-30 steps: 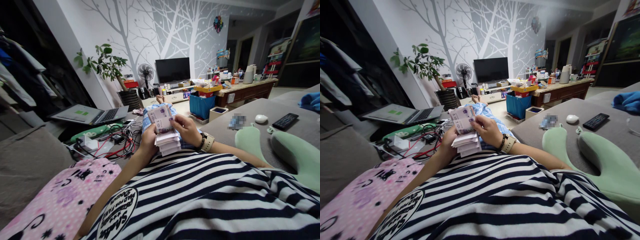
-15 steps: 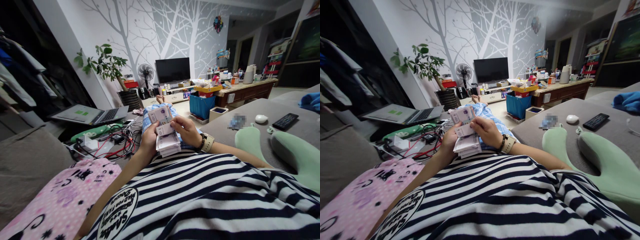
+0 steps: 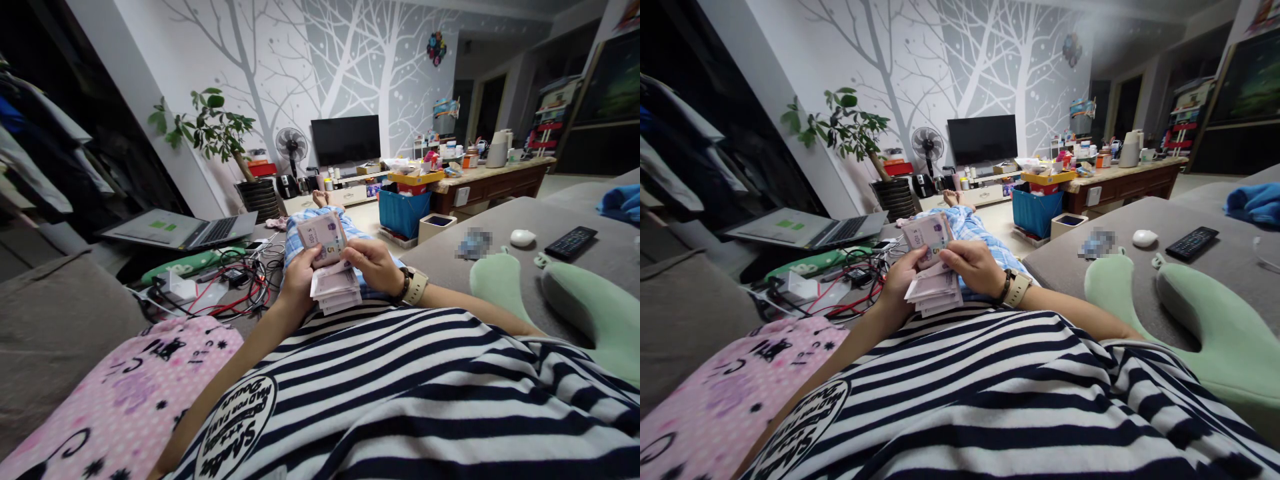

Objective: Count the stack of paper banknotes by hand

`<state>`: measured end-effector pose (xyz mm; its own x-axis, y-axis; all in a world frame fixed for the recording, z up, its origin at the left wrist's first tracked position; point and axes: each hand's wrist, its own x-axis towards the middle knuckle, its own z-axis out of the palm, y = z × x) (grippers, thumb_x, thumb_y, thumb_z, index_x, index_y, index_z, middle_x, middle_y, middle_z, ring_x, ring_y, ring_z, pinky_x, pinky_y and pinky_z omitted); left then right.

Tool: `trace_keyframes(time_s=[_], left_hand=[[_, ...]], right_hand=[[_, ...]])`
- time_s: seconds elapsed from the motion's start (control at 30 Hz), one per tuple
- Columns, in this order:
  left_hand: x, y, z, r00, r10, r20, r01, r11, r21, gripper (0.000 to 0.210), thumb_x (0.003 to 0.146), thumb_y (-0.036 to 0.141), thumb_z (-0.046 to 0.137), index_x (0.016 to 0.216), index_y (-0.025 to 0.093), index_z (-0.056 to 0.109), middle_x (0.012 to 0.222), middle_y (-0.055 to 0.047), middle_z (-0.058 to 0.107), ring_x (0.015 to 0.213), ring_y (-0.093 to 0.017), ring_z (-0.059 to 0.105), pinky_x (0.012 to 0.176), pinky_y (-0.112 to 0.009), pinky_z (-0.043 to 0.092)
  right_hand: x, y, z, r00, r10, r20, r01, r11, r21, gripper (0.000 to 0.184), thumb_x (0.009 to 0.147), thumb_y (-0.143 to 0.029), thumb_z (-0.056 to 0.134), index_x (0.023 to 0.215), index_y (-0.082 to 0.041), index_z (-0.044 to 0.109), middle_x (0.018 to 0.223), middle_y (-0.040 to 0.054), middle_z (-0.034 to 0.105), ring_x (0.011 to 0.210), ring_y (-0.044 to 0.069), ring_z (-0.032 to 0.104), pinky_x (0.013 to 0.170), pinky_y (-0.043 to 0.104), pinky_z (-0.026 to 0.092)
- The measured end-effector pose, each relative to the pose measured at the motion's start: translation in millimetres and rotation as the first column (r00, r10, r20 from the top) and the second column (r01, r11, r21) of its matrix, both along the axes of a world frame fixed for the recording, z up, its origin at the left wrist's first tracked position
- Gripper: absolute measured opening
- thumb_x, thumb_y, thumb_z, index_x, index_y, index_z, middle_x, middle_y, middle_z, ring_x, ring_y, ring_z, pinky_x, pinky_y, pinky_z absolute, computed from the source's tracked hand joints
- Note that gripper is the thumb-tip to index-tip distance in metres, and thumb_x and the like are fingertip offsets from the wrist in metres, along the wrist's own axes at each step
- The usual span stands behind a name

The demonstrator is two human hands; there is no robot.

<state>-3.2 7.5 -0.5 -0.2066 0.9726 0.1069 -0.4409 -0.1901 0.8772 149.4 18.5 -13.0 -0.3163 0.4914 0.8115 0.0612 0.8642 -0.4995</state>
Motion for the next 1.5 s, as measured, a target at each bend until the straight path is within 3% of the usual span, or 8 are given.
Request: trace_keyframes(time_s=[0.17, 0.33, 0.4, 0.5, 0.6, 1.1, 1.33, 1.5], left_hand=[[1.5, 0.0, -0.3, 1.000, 0.015, -0.009, -0.015, 0.999, 0.039, 0.016, 0.071, 0.016, 0.068, 0.086, 0.014, 0.072, 0.076, -0.005, 0.075, 0.094, -0.028, 0.071, 0.083, -0.036, 0.057], [4.6, -2.0, 2.2, 1.000, 0.008, -0.001, -0.008, 1.000, 0.008, 0.023, 0.074, 0.013, 0.063, 0.095, 0.012, 0.072, 0.079, -0.007, 0.076, 0.091, -0.028, 0.072, 0.084, -0.038, 0.058], [4.8, -2.8, 2.4, 1.000, -0.011, 0.001, 0.011, 1.000, 0.005, 0.028, 0.074, 0.012, 0.063, 0.101, 0.011, 0.072, 0.083, -0.007, 0.077, 0.090, -0.027, 0.073, 0.084, -0.038, 0.058], [4.3, -3.9, 1.6, 0.999, -0.051, -0.002, 0.051, 0.999, 0.015, 0.033, 0.076, 0.012, 0.063, 0.108, 0.012, 0.070, 0.088, -0.008, 0.077, 0.088, -0.026, 0.073, 0.085, -0.037, 0.058], [3.9, -4.3, 0.8, 0.998, -0.063, -0.013, 0.063, 0.998, 0.031, 0.036, 0.076, 0.011, 0.065, 0.111, 0.012, 0.070, 0.090, -0.008, 0.077, 0.089, -0.026, 0.073, 0.086, -0.038, 0.058], [4.5, -5.3, 2.1, 0.992, -0.120, 0.028, 0.119, 0.992, 0.036, 0.038, 0.076, 0.006, 0.063, 0.112, 0.011, 0.069, 0.089, -0.009, 0.077, 0.091, -0.027, 0.073, 0.087, -0.041, 0.058], [4.0, 4.1, 0.6, 0.981, -0.135, 0.140, 0.136, 0.991, 0.004, 0.035, 0.084, 0.020, 0.061, 0.118, 0.011, 0.066, 0.098, -0.010, 0.076, 0.094, -0.027, 0.072, 0.085, -0.040, 0.059], [2.7, 5.1, -0.3, 0.978, -0.160, 0.134, 0.158, 0.987, 0.024, 0.040, 0.084, 0.025, 0.063, 0.123, 0.014, 0.065, 0.103, -0.010, 0.076, 0.095, -0.029, 0.072, 0.084, -0.042, 0.059]], right_hand=[[0.2, 0.2, -1.1, 0.999, -0.001, 0.053, 0.002, 1.000, -0.015, 0.057, 0.093, -0.066, 0.037, 0.062, -0.020, 0.052, 0.059, 0.0001, 0.050, 0.058, 0.014, 0.045, 0.060, 0.029, 0.036], [1.1, 3.5, -3.4, 0.998, 0.059, -0.006, -0.059, 0.997, -0.043, 0.060, 0.094, -0.066, 0.036, 0.063, -0.020, 0.057, 0.061, 0.0012, 0.055, 0.058, 0.014, 0.048, 0.061, 0.029, 0.039], [0.5, 7.8, -4.3, 0.997, 0.003, -0.077, -0.008, 0.998, -0.061, 0.058, 0.094, -0.065, 0.038, 0.062, -0.020, 0.055, 0.060, 0.0007, 0.055, 0.057, 0.013, 0.048, 0.061, 0.028, 0.039], [-1.8, 17.0, -5.4, 0.968, -0.178, -0.179, 0.156, 0.979, -0.127, 0.048, 0.089, -0.061, 0.052, 0.063, -0.021, 0.051, 0.059, -0.0014, 0.053, 0.057, 0.013, 0.047, 0.060, 0.028, 0.038], [-4.2, 25.4, -7.1, 0.949, -0.256, -0.184, 0.217, 0.953, -0.211, 0.037, 0.084, -0.056, 0.063, 0.074, -0.022, 0.054, 0.063, -0.0027, 0.056, 0.059, 0.013, 0.050, 0.059, 0.027, 0.038], [-4.9, 34.8, -10.3, 0.961, -0.233, -0.145, 0.198, 0.955, -0.222, 0.028, 0.083, -0.044, 0.063, 0.071, -0.021, 0.053, 0.062, -0.0022, 0.055, 0.060, 0.014, 0.050, 0.058, 0.028, 0.037], [-4.0, 25.5, -5.3, 0.964, -0.198, -0.176, 0.165, 0.969, -0.186, 0.026, 0.080, -0.038, 0.063, 0.065, -0.021, 0.049, 0.058, -0.0047, 0.046, 0.057, 0.012, 0.041, 0.056, 0.027, 0.033], [-3.3, 22.9, -4.4, 0.972, -0.145, -0.186, 0.117, 0.981, -0.152, 0.025, 0.080, -0.036, 0.062, 0.066, -0.021, 0.049, 0.060, -0.0045, 0.045, 0.058, 0.012, 0.040, 0.057, 0.027, 0.033]])
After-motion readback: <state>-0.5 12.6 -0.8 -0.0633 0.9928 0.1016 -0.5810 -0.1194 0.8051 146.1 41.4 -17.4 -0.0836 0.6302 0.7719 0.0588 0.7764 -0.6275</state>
